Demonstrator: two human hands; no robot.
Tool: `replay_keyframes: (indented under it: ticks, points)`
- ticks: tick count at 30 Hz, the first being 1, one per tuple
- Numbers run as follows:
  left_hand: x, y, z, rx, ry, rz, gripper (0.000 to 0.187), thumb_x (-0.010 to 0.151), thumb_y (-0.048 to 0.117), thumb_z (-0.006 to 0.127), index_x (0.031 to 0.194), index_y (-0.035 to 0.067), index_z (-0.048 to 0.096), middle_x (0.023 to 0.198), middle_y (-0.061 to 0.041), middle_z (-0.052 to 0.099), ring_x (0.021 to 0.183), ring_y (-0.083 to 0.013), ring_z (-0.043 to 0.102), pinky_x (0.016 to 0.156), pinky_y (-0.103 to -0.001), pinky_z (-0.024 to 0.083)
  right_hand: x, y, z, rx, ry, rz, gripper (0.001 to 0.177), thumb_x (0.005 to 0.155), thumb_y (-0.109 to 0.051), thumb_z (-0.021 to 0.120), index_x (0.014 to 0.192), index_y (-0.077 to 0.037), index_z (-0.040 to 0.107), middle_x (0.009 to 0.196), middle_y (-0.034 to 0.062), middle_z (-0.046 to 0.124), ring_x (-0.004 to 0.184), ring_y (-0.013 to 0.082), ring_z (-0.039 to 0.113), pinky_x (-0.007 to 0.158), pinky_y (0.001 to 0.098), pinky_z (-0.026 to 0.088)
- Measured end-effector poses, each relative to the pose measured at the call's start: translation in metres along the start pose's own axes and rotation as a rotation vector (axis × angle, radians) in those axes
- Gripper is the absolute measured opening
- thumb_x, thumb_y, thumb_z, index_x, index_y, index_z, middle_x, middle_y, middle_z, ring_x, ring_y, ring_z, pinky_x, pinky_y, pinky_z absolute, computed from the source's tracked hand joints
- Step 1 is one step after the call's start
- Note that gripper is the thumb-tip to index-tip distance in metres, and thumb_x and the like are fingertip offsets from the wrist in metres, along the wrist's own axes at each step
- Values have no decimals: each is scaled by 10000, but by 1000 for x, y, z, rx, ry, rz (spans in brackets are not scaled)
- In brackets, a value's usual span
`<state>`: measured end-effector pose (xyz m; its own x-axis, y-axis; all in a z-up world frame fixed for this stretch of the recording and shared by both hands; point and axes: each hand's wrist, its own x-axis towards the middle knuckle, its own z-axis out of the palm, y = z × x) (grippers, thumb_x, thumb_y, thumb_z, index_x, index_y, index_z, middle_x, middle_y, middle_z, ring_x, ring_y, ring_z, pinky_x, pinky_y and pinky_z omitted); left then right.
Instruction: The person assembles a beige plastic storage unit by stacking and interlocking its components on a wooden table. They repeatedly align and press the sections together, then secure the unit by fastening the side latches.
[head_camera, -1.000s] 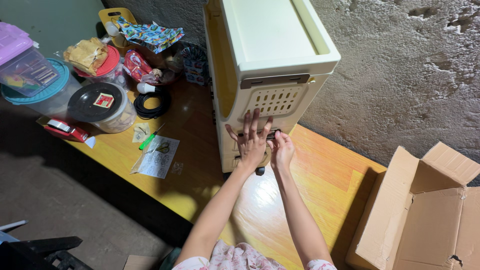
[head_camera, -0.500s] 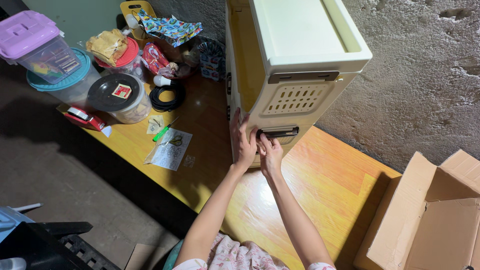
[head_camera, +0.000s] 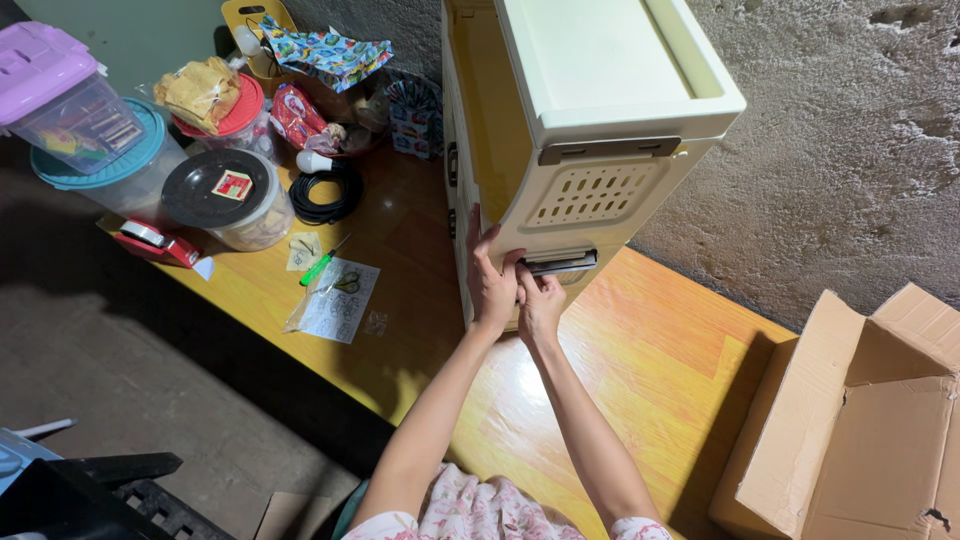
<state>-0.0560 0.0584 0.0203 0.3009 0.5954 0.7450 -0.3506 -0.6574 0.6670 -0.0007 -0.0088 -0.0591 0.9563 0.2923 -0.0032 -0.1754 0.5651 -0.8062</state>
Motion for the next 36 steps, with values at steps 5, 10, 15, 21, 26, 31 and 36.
replay_keyframes:
  ticks: [5, 10, 15, 21, 26, 31, 36]
  points:
    - [3, 3, -1, 71, 18, 19, 619, 905, -46, 739, 1378, 148, 389, 1641, -203, 354, 1479, -434, 447, 1125, -477, 519, 3, 2, -1, -14, -24, -32, 120, 921, -28, 767, 988, 12, 676, 826, -10, 640, 591, 39, 452, 518, 228, 318]
    - [4, 6, -5, 55, 6, 12, 624, 898, -54, 744, 1369, 153, 392, 1646, -190, 356, 1474, -427, 458, 1108, -465, 529, 6, 8, -3, 29, -45, -13, 99, 931, -44, 767, 955, -1, 681, 788, -32, 620, 599, 31, 456, 530, 222, 323]
    - [3, 7, -6, 53, 3, 7, 614, 903, -55, 743, 1353, 157, 384, 1646, -186, 352, 1463, -443, 462, 1067, -462, 554, 5, 8, 1, -52, -6, -36, 102, 920, -80, 761, 935, -13, 686, 767, -34, 625, 569, 26, 441, 506, 213, 307]
    - [5, 6, -6, 14, -33, -75, 574, 915, -72, 694, 1349, 148, 389, 1653, -207, 333, 1461, -428, 484, 1002, -414, 600, 0, 6, 0, -80, -13, -65, 129, 931, -93, 767, 946, -20, 662, 784, -33, 637, 577, 26, 459, 517, 207, 325]
    - [6, 5, -5, 68, 2, 3, 580, 917, -51, 721, 1346, 143, 382, 1647, -192, 349, 1475, -434, 455, 1083, -461, 552, -2, 2, 3, -91, -18, -89, 114, 939, -93, 763, 969, -23, 678, 801, -39, 632, 624, 17, 473, 548, 204, 340]
    - [-2, -4, -3, -4, -74, -56, 582, 943, -35, 698, 1373, 138, 347, 1674, -207, 283, 1527, -419, 365, 1153, -470, 485, -3, -6, 8, 26, -12, 55, 159, 900, -90, 718, 1025, -13, 659, 888, -16, 705, 731, 56, 628, 642, 222, 488]
    - [-16, -9, 4, 53, -205, -249, 707, 1019, 85, 706, 1549, 149, 241, 1637, -154, 363, 1519, -372, 356, 1248, -533, 331, 11, -12, -20, 5, 14, 44, 199, 985, -128, 730, 1090, 3, 622, 989, 77, 653, 820, 136, 664, 663, 269, 531]
